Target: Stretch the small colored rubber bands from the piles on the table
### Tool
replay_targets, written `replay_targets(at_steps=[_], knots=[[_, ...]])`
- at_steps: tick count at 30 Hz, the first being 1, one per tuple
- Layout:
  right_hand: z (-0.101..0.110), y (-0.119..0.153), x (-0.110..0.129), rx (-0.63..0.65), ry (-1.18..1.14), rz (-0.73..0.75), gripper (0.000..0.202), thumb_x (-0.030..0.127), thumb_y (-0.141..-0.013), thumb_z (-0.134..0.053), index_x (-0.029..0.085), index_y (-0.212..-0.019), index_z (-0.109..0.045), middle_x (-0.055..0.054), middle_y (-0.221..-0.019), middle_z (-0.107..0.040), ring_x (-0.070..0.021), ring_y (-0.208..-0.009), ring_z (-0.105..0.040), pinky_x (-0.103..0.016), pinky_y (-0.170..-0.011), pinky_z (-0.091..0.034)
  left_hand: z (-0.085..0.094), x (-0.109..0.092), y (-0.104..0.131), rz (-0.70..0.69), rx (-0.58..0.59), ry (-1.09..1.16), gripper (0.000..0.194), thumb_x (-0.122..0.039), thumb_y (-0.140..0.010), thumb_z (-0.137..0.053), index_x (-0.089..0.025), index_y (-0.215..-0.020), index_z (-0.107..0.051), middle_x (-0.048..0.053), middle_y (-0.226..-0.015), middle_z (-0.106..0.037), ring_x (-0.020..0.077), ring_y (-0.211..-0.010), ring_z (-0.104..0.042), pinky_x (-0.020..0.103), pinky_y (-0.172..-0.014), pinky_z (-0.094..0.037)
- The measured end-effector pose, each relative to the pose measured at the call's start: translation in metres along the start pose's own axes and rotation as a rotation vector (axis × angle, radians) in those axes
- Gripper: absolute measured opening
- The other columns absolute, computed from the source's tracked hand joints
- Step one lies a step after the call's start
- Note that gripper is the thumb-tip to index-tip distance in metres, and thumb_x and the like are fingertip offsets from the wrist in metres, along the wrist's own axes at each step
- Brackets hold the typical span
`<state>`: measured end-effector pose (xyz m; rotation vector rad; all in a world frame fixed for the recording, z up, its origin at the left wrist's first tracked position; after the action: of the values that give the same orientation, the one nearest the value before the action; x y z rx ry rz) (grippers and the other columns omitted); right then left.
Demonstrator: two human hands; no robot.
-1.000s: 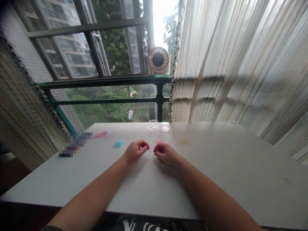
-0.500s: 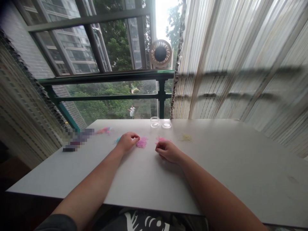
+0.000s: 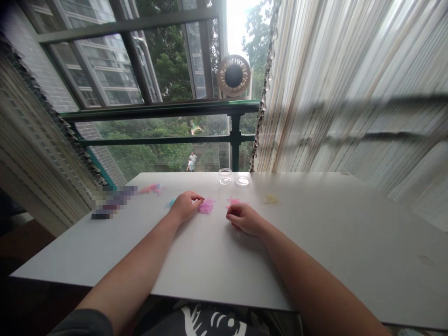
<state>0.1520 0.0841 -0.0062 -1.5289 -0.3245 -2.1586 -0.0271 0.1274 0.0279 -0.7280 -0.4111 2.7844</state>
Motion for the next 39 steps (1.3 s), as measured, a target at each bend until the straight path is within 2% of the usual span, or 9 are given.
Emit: replay_targets(at_steps=[9, 17, 22, 30, 39], knots=[[0.0, 0.0, 0.002, -0.008, 0.011, -0.009, 0.011, 0.026, -0.072, -0.054, 0.017, -0.068, -0.051, 0.006, -0.045, -0.047, -0.0081, -0.04, -0.045, -0.019, -0.04, -0.034, -0.006, 0.001, 0.001, -0.002, -0.015, 0.028, 0.022, -0.03, -0.073, -0.053, -0.021, -0.086, -0.068, 0.004, -0.088, -0.065, 0.0172, -0.08, -0.057, 0.027, -0.073, -0.044], [0.0, 0.0, 0.001, -0.006, -0.005, -0.006, 0.011, 0.026, -0.073, -0.053, 0.016, -0.068, -0.051, 0.006, -0.045, -0.047, -0.0072, -0.039, -0.044, -0.018, -0.039, -0.033, -0.014, -0.009, 0.002, -0.07, 0.019, 0.011, 0.021, -0.016, -0.068, -0.049, -0.019, -0.081, -0.066, 0.003, -0.083, -0.063, 0.0154, -0.078, -0.055, 0.026, -0.073, -0.044], [0.0, 0.0, -0.001, -0.007, -0.01, -0.008, 0.011, 0.026, -0.073, -0.053, 0.017, -0.068, -0.051, 0.006, -0.044, -0.047, -0.008, -0.039, -0.045, -0.019, -0.039, -0.034, -0.017, -0.01, 0.002, -0.093, 0.045, -0.003, 0.019, -0.018, -0.067, -0.05, -0.02, -0.075, -0.067, 0.003, -0.081, -0.062, 0.0156, -0.077, -0.055, 0.026, -0.075, -0.044], [-0.001, 0.001, 0.0, 0.0, -0.026, -0.004, 0.011, 0.026, -0.073, -0.053, 0.017, -0.068, -0.051, 0.006, -0.044, -0.047, -0.0076, -0.039, -0.044, -0.019, -0.039, -0.033, -0.013, -0.011, 0.0, -0.068, 0.044, 0.055, 0.023, -0.02, -0.069, -0.048, -0.02, -0.077, -0.069, 0.004, -0.085, -0.062, 0.0178, -0.085, -0.055, 0.028, -0.081, -0.043], [0.0, 0.0, -0.002, -0.003, -0.018, -0.004, 0.012, 0.028, -0.073, -0.054, 0.017, -0.068, -0.051, 0.006, -0.044, -0.047, -0.0079, -0.039, -0.045, -0.019, -0.04, -0.035, -0.015, -0.012, -0.001, -0.072, 0.074, 0.099, 0.035, -0.031, -0.08, -0.038, -0.019, -0.077, -0.07, 0.005, -0.086, -0.063, 0.0172, -0.086, -0.058, 0.027, -0.083, -0.043]])
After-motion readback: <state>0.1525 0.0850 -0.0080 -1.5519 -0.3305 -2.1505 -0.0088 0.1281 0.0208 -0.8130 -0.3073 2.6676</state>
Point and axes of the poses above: each hand's wrist, its own y-axis away from the middle knuckle, its own z-axis out of the back of the hand, x = y × z, the point moved 9 cm from there along -y, towards the middle knuckle
